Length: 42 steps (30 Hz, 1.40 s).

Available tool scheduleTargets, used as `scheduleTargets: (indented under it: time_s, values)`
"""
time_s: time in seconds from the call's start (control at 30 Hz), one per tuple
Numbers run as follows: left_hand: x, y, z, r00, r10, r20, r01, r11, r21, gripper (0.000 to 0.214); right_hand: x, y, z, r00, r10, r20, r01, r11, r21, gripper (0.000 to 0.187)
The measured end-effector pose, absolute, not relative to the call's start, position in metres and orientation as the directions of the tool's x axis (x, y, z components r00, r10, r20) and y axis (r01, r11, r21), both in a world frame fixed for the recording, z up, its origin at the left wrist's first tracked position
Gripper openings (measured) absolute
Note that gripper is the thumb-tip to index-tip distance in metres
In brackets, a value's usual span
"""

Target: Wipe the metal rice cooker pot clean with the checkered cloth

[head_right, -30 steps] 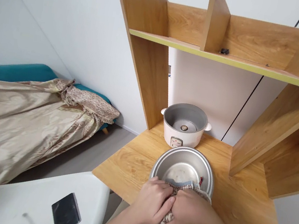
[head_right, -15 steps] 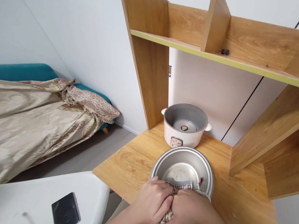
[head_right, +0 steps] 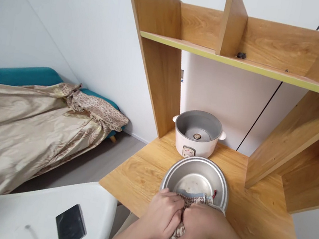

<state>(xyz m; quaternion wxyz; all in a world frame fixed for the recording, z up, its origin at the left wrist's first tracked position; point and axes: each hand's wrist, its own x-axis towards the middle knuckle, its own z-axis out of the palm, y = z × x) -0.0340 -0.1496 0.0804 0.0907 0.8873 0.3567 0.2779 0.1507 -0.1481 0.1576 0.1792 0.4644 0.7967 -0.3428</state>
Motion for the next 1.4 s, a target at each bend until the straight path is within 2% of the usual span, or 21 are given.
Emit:
scheduleTargets:
  time_s: [0.4, 0.73, 1.07, 1.4]
  values:
    - [-0.034, -0.150, 0.081, 0.601, 0.692, 0.400, 0.592, -0.722, 0.358, 0.015, 0.151, -0.148, 0.157, -0.533, 0.608, -0.589, 0.846, 0.377, -0.378, 0.052]
    - [-0.033, -0.150, 0.083, 0.606, 0.693, 0.391, 0.595, -0.721, 0.355, 0.015, 0.153, -0.147, 0.150, -0.534, 0.611, -0.585, 0.844, 0.337, -0.417, 0.049]
    - [-0.034, -0.150, 0.082, 0.603, 0.691, 0.399, 0.593, -0.723, 0.356, 0.016, 0.153, -0.147, 0.147, -0.575, 0.613, -0.542, 0.817, 0.391, -0.424, 0.048]
    - [-0.034, -0.151, 0.083, 0.599, 0.693, 0.401, 0.599, -0.720, 0.350, 0.016, 0.152, -0.147, 0.155, -0.553, 0.581, -0.597, 0.833, 0.379, -0.403, 0.051]
